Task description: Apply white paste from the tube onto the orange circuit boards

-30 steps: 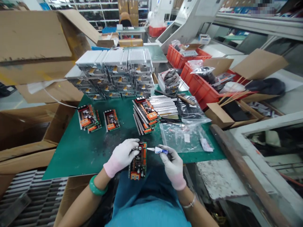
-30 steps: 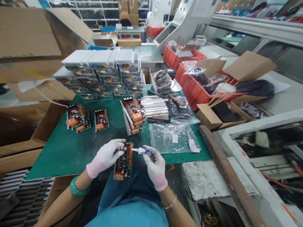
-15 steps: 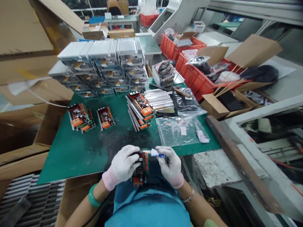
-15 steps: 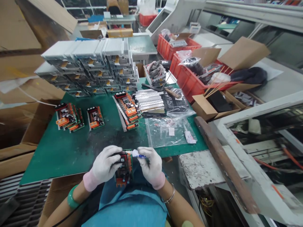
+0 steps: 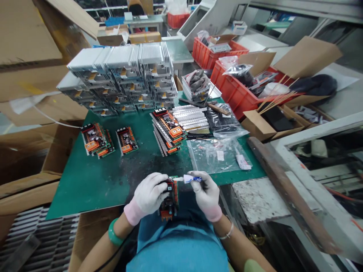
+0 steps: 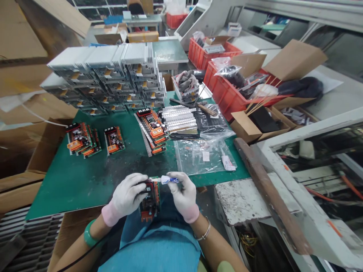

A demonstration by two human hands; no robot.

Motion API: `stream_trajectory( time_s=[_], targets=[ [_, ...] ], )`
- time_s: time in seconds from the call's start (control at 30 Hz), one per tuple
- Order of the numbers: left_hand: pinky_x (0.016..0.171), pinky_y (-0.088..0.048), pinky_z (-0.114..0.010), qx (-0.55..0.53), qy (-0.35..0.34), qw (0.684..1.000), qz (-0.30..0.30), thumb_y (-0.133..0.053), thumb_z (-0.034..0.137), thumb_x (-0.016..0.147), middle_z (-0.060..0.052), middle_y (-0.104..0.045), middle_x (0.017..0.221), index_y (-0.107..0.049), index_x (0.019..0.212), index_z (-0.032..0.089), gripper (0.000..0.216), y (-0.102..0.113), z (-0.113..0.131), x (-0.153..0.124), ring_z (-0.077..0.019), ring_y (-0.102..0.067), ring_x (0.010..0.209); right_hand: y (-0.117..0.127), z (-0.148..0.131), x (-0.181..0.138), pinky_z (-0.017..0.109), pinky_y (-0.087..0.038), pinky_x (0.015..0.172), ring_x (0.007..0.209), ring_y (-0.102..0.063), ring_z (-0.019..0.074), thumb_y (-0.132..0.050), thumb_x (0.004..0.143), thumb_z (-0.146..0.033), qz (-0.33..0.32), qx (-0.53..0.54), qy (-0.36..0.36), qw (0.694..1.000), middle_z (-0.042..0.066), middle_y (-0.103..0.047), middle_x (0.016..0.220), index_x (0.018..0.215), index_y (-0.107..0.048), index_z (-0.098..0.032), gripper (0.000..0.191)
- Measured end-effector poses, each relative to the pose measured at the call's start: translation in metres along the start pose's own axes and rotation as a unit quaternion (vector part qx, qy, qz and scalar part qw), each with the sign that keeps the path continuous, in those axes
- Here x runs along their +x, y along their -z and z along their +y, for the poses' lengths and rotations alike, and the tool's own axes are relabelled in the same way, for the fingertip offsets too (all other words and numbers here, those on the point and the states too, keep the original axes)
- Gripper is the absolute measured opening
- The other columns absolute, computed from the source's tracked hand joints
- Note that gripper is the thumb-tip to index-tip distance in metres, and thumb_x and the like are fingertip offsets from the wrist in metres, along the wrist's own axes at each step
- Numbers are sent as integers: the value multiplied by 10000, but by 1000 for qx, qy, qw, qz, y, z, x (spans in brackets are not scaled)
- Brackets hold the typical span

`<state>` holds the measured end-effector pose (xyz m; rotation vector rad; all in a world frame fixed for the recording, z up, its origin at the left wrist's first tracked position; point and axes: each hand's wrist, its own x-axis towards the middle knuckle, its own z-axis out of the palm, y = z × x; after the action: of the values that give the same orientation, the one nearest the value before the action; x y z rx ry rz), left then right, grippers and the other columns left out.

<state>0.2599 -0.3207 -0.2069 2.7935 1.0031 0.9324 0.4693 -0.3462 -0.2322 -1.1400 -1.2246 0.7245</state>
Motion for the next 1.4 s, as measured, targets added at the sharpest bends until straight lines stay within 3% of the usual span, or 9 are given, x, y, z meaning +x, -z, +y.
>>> stream_trajectory(
  time_s=[0.13,0.23,0.3,0.4,0.53,0.63,0.8,1.0,1.4],
  targets=[
    [800,-536,-349,28,121,992,-9,-514,269,908,-98,-645,1082,-546,969,190,105,-9,-12,-3,-217,-607,1003,-9,9,0,332,-575,743,837,-699,200,-655,806,-296,23,104,-118,987,47,-738,945,1033,-668,-236,234],
    [790,-539,-352,57,248,966,-41,-505,303,911,-90,-648,1111,-568,987,192,149,-12,-25,-5,-223,-625,992,-15,15,-4,334,-571,781,867,-694,201,-663,801,-301,-20,71,-125,989,51,-735,958,978,-679,-225,194],
    [861,-524,-387,61,273,959,-51,-504,316,908,-92,-644,1122,-576,996,188,171,-11,-31,-5,-239,-608,1039,-18,17,-7,336,-566,810,913,-684,202,-631,829,-295,-40,25,-96,994,59,-724,988,965,-672,-222,159],
    [1016,-438,-469,34,206,976,-56,-521,359,899,-115,-583,1238,-569,1082,180,260,-6,-38,-6,-284,-468,1251,-21,17,-9,344,-563,827,933,-676,201,-579,875,-280,-51,-33,-14,998,63,-711,984,971,-650,-233,129],
    [1058,-389,-534,-18,99,986,-131,-630,534,809,-162,-455,1391,-562,1166,177,510,-5,-42,-11,-358,-282,1381,-27,18,-4,335,-566,798,901,-680,189,-540,909,-240,-78,-82,93,989,51,-710,955,1013,-625,-256,135],
    [1050,-398,-541,-32,112,980,-162,-675,577,750,-189,-429,1413,-561,1166,167,595,-11,-45,-16,-372,-258,1392,-31,18,2,346,-560,798,899,-679,190,-511,926,-229,-110,-125,142,976,50,-712,973,1045,-621,-267,166],
    [1069,-391,-517,-75,128,979,-139,-737,485,729,-186,-449,1397,-557,1092,170,513,-18,-48,-20,-335,-272,1396,-38,17,12,336,-541,763,836,-666,183,-518,928,-213,-137,-183,192,954,45,-716,926,1008,-623,-253,138],
    [1068,-387,-535,-91,161,973,-136,-819,390,655,-194,-454,1397,-550,1062,173,534,-19,-46,-19,-335,-283,1393,-44,20,19,333,-523,734,798,-656,192,-530,914,-202,-168,-213,206,940,32,-721,873,953,-624,-238,108],
    [1064,-399,-534,-96,167,972,-131,-818,396,654,-211,-464,1391,-552,1028,162,515,-19,-46,-19,-337,-297,1386,-41,22,19,319,-550,755,805,-671,180,-545,907,-253,-158,-139,138,968,32,-718,875,954,-661,-258,125]
  ],
)
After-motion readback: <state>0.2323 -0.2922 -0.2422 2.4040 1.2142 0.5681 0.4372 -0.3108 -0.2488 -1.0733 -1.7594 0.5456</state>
